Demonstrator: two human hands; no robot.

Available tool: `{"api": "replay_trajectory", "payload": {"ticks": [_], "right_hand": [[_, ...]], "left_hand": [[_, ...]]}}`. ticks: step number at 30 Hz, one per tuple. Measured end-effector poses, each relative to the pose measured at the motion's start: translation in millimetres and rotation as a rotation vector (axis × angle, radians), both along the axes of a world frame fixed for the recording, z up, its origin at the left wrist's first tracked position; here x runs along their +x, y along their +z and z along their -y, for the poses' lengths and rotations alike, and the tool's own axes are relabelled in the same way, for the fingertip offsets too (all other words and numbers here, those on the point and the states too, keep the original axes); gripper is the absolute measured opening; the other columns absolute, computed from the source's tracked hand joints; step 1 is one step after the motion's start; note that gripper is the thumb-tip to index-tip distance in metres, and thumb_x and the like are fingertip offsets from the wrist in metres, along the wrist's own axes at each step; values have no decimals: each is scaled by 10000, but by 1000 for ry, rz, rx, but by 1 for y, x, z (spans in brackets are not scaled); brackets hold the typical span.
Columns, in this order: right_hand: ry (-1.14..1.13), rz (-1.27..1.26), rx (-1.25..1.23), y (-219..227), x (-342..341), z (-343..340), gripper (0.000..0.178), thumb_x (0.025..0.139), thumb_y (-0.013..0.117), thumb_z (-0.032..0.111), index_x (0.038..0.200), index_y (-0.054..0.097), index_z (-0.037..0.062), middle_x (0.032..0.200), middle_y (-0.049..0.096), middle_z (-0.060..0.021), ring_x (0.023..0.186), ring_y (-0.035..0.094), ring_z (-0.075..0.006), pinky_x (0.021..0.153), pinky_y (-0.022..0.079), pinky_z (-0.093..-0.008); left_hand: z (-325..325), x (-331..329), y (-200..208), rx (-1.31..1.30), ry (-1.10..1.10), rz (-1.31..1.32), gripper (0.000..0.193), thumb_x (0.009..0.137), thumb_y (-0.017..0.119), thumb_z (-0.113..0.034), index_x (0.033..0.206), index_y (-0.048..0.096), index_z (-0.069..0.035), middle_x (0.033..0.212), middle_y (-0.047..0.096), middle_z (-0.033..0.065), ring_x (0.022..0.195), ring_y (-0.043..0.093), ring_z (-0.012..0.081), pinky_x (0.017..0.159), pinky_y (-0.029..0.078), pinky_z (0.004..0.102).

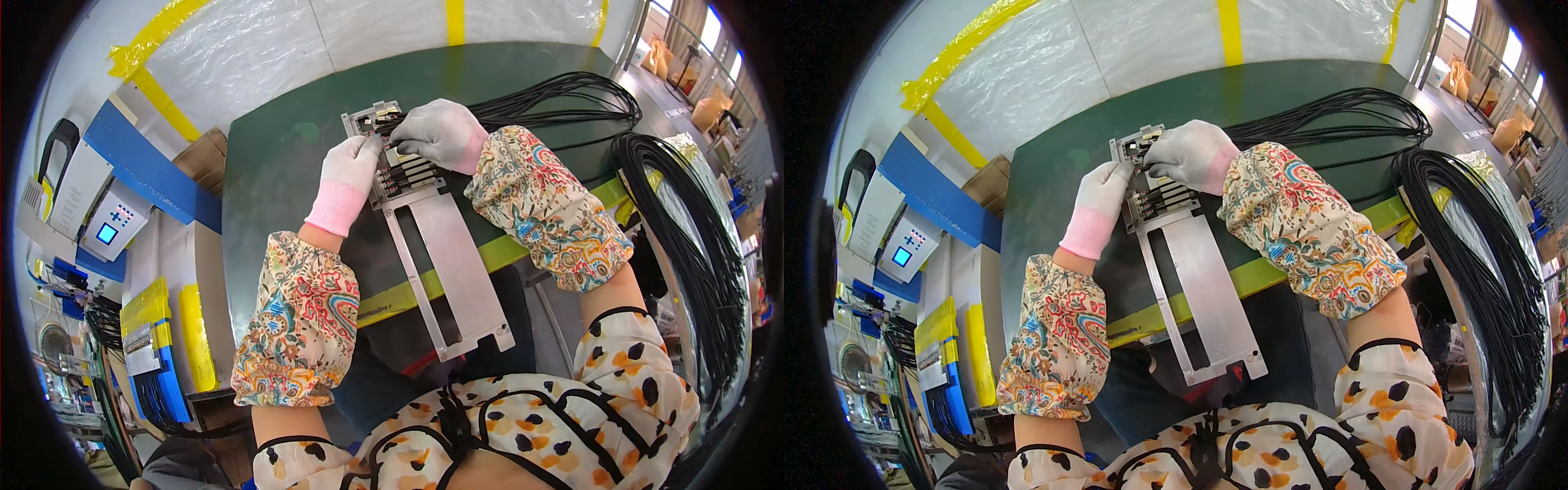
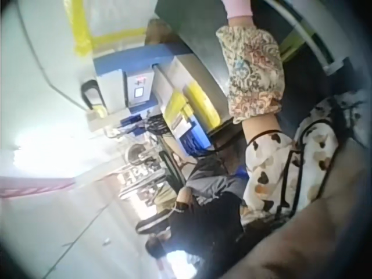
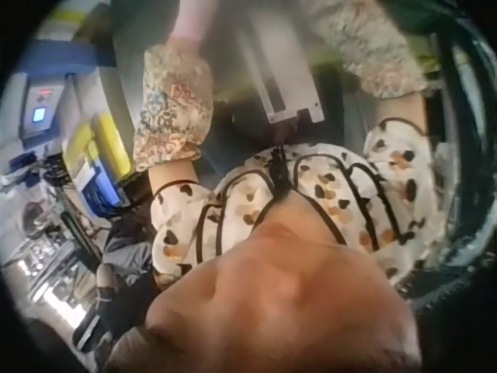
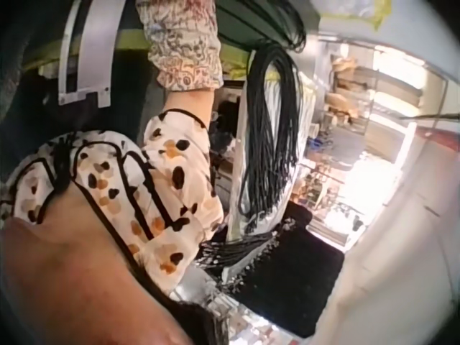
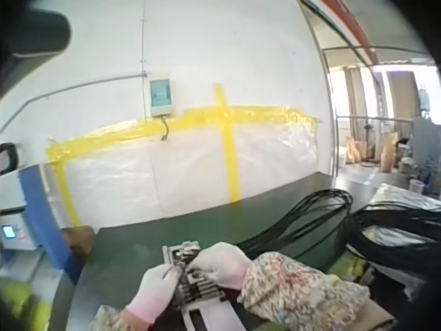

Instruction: Assembling wire harnesses by inserting bundles of wires into a connector fixture at a manual assembly station.

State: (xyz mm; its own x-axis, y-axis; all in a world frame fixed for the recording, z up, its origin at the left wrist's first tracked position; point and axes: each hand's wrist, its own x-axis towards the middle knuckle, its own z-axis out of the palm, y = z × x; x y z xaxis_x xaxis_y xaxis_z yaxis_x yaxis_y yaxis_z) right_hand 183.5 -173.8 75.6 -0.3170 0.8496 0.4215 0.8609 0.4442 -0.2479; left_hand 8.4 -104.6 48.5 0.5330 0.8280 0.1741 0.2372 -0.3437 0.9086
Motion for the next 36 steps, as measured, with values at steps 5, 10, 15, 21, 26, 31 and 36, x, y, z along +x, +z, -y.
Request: {"api": "replay_trajectory", "payload": {"ticks": [5, 10, 15, 21, 26, 31, 36], "right_hand": [[70, -401, -193, -9, -5, -5, 216, 823, 604, 135, 1018, 631, 46, 927, 646, -142, 861, 623, -242, 776, 485, -308], [60, -576, -388, -5, -2, -4, 186, 841, 588, 64, 992, 604, -44, 877, 641, -90, 820, 596, -118, 742, 487, -257], [-26, -215, -202, 1, 7, -3, 155, 798, 583, 22, 942, 621, -18, 893, 627, -143, 827, 606, -251, 763, 486, -317], [54, -303, -72, -2, 8, -2, 137, 795, 601, 37, 926, 626, 4, 894, 609, -131, 835, 593, -231, 750, 476, -308], [-102, -44, -28, -10, 11, -6, 115, 783, 617, 103, 880, 630, 42, 848, 587, -104, 826, 571, -267, 735, 465, -339], [-164, 72, -174, -14, 2, -10, 150, 811, 562, 181, 896, 628, 76, 940, 591, -105, 914, 573, -288, 796, 458, -387], [-203, 106, -189, -13, 0, -11, 158, 816, 554, 199, 896, 631, 87, 936, 595, -113, 913, 577, -293, 793, 460, -392]], "left_hand": [[2, -6, 5, 856, 64, -228, 209, 828, 563, -179, 709, 570, -8, 615, 552, 123, 596, 545, 281, 577, 412, 344], [6, -2, 7, 859, 74, -203, 253, 824, 561, -251, 682, 577, -42, 620, 566, 124, 656, 571, 328, 647, 426, 400], [0, -7, 6, 228, 48, -136, 286, 870, 522, -226, 744, 578, 25, 603, 520, 53, 584, 463, 113, 579, 394, 275], [-4, -10, 3, -117, 26, -66, 300, 869, 507, -233, 787, 606, 38, 696, 571, 26, 624, 471, 86, 571, 385, 246], [-8, -16, 5, 145, 102, -124, 258, 873, 485, -198, 880, 622, 20, 741, 616, 81, 676, 548, 144, 641, 431, 265], [-15, -23, -2, 366, 145, -206, 209, 853, 460, -126, 931, 626, -25, 807, 629, 127, 802, 611, 222, 747, 461, 300], [-5, -21, -1, 502, 112, -403, 218, 806, 492, -164, 961, 644, -152, 1059, 578, 123, 915, 590, 319, 815, 474, 382]]}}
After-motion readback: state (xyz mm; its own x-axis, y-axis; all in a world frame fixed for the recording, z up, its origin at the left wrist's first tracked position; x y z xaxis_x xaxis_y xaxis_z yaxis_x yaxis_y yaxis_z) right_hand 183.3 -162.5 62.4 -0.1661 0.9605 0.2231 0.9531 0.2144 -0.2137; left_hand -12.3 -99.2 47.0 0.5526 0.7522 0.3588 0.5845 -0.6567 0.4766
